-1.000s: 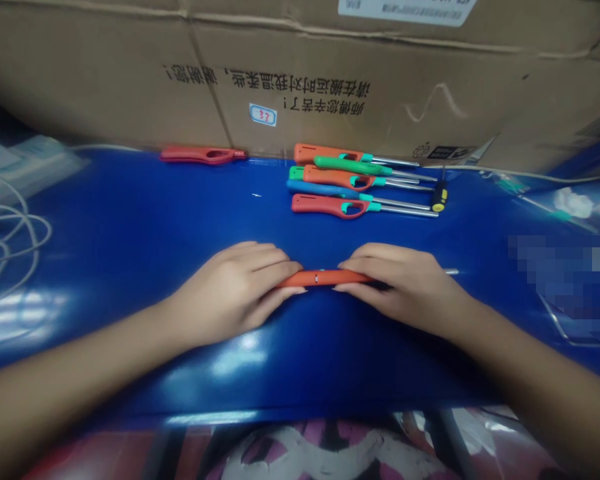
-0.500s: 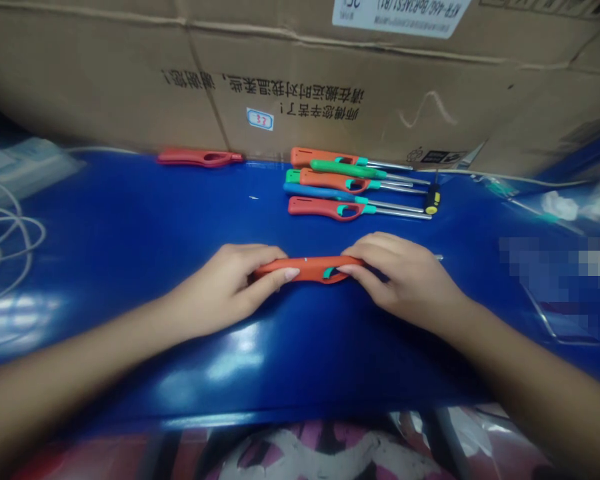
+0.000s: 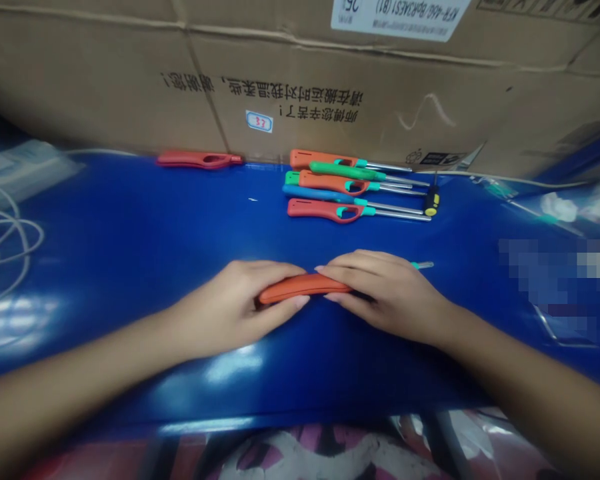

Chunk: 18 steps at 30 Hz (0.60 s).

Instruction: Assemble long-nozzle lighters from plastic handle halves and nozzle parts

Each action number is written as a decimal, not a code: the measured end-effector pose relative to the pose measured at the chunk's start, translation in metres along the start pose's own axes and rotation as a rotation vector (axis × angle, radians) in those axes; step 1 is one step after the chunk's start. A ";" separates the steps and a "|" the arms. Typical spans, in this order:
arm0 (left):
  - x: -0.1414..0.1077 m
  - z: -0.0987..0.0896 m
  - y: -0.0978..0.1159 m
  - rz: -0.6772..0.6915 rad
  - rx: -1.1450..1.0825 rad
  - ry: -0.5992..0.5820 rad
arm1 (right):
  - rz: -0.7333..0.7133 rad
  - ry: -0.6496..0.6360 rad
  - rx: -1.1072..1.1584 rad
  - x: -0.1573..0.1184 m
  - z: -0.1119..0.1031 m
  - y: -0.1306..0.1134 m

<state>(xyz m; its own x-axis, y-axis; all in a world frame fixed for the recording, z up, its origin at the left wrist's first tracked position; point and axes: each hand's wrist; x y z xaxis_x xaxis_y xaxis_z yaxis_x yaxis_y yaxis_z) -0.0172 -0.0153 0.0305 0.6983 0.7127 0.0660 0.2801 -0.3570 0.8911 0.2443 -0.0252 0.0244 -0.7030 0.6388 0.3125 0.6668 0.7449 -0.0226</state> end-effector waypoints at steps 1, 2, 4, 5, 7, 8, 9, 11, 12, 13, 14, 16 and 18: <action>-0.002 0.001 -0.003 0.079 0.096 -0.014 | -0.012 0.012 0.009 0.000 0.000 0.000; -0.003 0.002 -0.005 0.136 0.167 -0.029 | -0.027 0.023 0.020 0.000 0.000 0.000; -0.006 0.003 -0.009 0.199 0.271 -0.059 | -0.054 0.042 0.049 -0.001 0.000 0.000; -0.007 0.004 -0.010 0.214 0.313 -0.072 | -0.061 0.050 0.067 -0.002 0.000 0.000; -0.008 0.005 -0.010 0.218 0.377 -0.095 | -0.070 0.060 0.081 -0.003 0.000 -0.001; -0.008 0.005 -0.010 0.216 0.393 -0.107 | -0.073 0.062 0.076 -0.003 0.000 -0.002; -0.008 0.005 -0.009 0.212 0.401 -0.117 | -0.071 0.062 0.068 -0.004 0.000 -0.003; -0.006 0.003 -0.008 0.213 0.405 -0.113 | -0.046 0.055 0.053 -0.003 0.000 -0.003; -0.005 0.001 -0.008 0.213 0.404 -0.108 | -0.026 0.041 0.051 -0.002 0.000 -0.003; -0.004 -0.002 -0.008 0.208 0.397 -0.112 | -0.007 0.021 0.047 -0.001 0.000 -0.002; -0.003 -0.004 -0.007 0.199 0.382 -0.123 | 0.010 0.003 0.035 -0.001 -0.001 0.000; 0.000 -0.011 -0.007 0.178 0.330 -0.160 | 0.024 -0.021 -0.005 0.000 -0.002 0.005; 0.003 -0.018 -0.007 0.165 0.278 -0.173 | 0.028 -0.024 -0.043 0.000 -0.004 0.011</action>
<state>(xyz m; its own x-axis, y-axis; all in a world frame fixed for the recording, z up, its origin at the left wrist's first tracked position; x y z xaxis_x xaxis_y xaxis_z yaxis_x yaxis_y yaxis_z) -0.0293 0.0001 0.0325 0.8436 0.5276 0.1004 0.3063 -0.6262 0.7170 0.2530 -0.0184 0.0283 -0.6894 0.6641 0.2892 0.6958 0.7181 0.0097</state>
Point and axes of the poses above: each hand's wrist, its own x-axis towards the middle knuckle, its own z-axis out of the palm, y = z × x, and after that the axes turned 15 degrees about -x, right-handed
